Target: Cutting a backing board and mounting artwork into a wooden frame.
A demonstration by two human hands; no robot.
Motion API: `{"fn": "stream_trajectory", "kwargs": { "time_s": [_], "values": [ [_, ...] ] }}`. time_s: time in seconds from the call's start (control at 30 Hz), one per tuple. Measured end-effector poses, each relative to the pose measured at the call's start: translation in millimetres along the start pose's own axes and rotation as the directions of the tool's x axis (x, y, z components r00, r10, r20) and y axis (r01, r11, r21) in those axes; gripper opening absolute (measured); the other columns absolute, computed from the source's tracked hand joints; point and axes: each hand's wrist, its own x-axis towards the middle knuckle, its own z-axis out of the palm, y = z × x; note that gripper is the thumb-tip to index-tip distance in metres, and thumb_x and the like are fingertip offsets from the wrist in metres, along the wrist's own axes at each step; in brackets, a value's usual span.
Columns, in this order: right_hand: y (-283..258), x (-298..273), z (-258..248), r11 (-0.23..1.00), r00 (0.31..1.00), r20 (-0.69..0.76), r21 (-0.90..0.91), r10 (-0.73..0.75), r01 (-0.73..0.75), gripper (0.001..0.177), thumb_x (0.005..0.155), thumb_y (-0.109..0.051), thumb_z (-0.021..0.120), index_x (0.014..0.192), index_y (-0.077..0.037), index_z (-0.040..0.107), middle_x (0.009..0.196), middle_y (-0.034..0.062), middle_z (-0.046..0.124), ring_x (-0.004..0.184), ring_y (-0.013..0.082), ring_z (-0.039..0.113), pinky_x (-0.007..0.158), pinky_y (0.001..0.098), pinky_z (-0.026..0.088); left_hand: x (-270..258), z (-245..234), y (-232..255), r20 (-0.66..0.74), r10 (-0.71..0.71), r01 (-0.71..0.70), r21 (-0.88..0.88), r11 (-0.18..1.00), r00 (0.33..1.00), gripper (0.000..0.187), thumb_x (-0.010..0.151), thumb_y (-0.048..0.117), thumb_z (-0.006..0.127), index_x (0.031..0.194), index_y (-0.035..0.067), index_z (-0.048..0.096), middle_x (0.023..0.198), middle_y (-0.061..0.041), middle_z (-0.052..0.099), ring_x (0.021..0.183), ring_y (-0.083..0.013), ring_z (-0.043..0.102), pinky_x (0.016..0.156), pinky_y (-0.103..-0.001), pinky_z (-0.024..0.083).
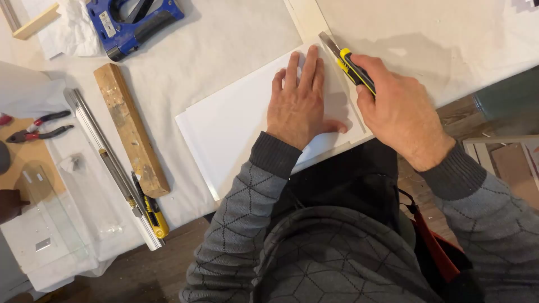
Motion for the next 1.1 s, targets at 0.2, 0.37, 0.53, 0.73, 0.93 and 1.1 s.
{"fn": "stream_trajectory", "kwargs": {
  "time_s": [0.2, 0.37, 0.53, 0.73, 0.93, 1.1],
  "values": [
    [-0.5, 1.9, 3.0, 1.0, 0.999, 0.035, -0.027, 0.01, -0.009, 0.045, 0.099, -0.015, 0.062, 0.142, -0.008, 0.053, 0.076, 0.0197, 0.069, 0.063, 0.0378, 0.068, 0.057, 0.0475, 0.054, 0.0, -1.3, 0.0, 0.001, 0.001, -0.001, 0.009, 1.0, 1.0, 0.138, 0.049, 0.085, 0.079, 0.147, -0.005, 0.044, 0.16, -0.015, 0.026, 0.147, -0.0398, 0.025, 0.115, -0.056, 0.032],
    [-0.1, 3.4, 1.1, 0.997, 0.998, 0.06, -0.075, 0.01, -0.005, 0.044, 0.101, -0.015, 0.062, 0.143, -0.008, 0.053, 0.069, 0.0188, 0.066, 0.058, 0.0376, 0.065, 0.054, 0.048, 0.052, 0.3, -1.5, 0.6, 0.015, -0.002, 0.002, 0.025, 1.0, 1.0, 0.14, 0.049, 0.088, 0.077, 0.147, -0.006, 0.044, 0.161, -0.015, 0.025, 0.147, -0.0395, 0.025, 0.115, -0.056, 0.033],
    [-3.4, -4.6, -4.6, 0.994, 0.996, 0.031, -0.074, -0.079, 0.081, 0.043, 0.1, -0.014, 0.063, 0.142, -0.006, 0.054, 0.065, 0.0173, 0.063, 0.056, 0.0375, 0.062, 0.051, 0.048, 0.048, 1.0, -4.2, 1.1, 0.035, -0.018, 0.016, 0.049, 0.999, 0.999, 0.141, 0.048, 0.089, 0.077, 0.148, -0.005, 0.043, 0.16, -0.015, 0.025, 0.146, -0.0389, 0.025, 0.113, -0.056, 0.034],
    [-17.1, -30.9, -22.1, 0.955, 0.932, 0.291, -0.262, 0.215, -0.138, 0.046, 0.104, -0.019, 0.058, 0.148, -0.01, 0.048, 0.058, 0.0134, 0.06, 0.047, 0.0307, 0.06, 0.048, 0.0426, 0.049, 0.5, -3.5, -0.4, 0.022, -0.007, 0.006, 0.028, 1.0, 1.0, 0.142, 0.046, 0.088, 0.077, 0.148, -0.005, 0.042, 0.161, -0.016, 0.029, 0.147, -0.0387, 0.027, 0.113, -0.055, 0.036],
    [-12.2, -78.9, -33.8, 0.967, 0.937, 0.238, -0.086, 0.254, -0.24, 0.049, 0.096, -0.021, 0.065, 0.142, -0.013, 0.052, 0.068, 0.0216, 0.064, 0.057, 0.0417, 0.063, 0.053, 0.0512, 0.049, 3.9, -4.0, -1.1, 0.06, -0.012, 0.009, 0.042, 0.999, 0.998, 0.144, 0.047, 0.092, 0.074, 0.148, -0.006, 0.04, 0.16, -0.017, 0.027, 0.146, -0.0394, 0.025, 0.113, -0.056, 0.035],
    [-12.9, -111.9, -42.2, 0.946, 0.913, 0.259, -0.168, 0.314, -0.278, 0.049, 0.093, -0.022, 0.067, 0.14, -0.018, 0.055, 0.083, 0.0207, 0.069, 0.07, 0.0426, 0.066, 0.062, 0.0523, 0.052, 5.3, -0.8, -0.8, 0.089, -0.006, 0.0, 0.063, 0.998, 0.996, 0.146, 0.047, 0.095, 0.07, 0.147, -0.006, 0.04, 0.16, -0.019, 0.024, 0.147, -0.0408, 0.023, 0.113, -0.057, 0.034]
  ]
}}
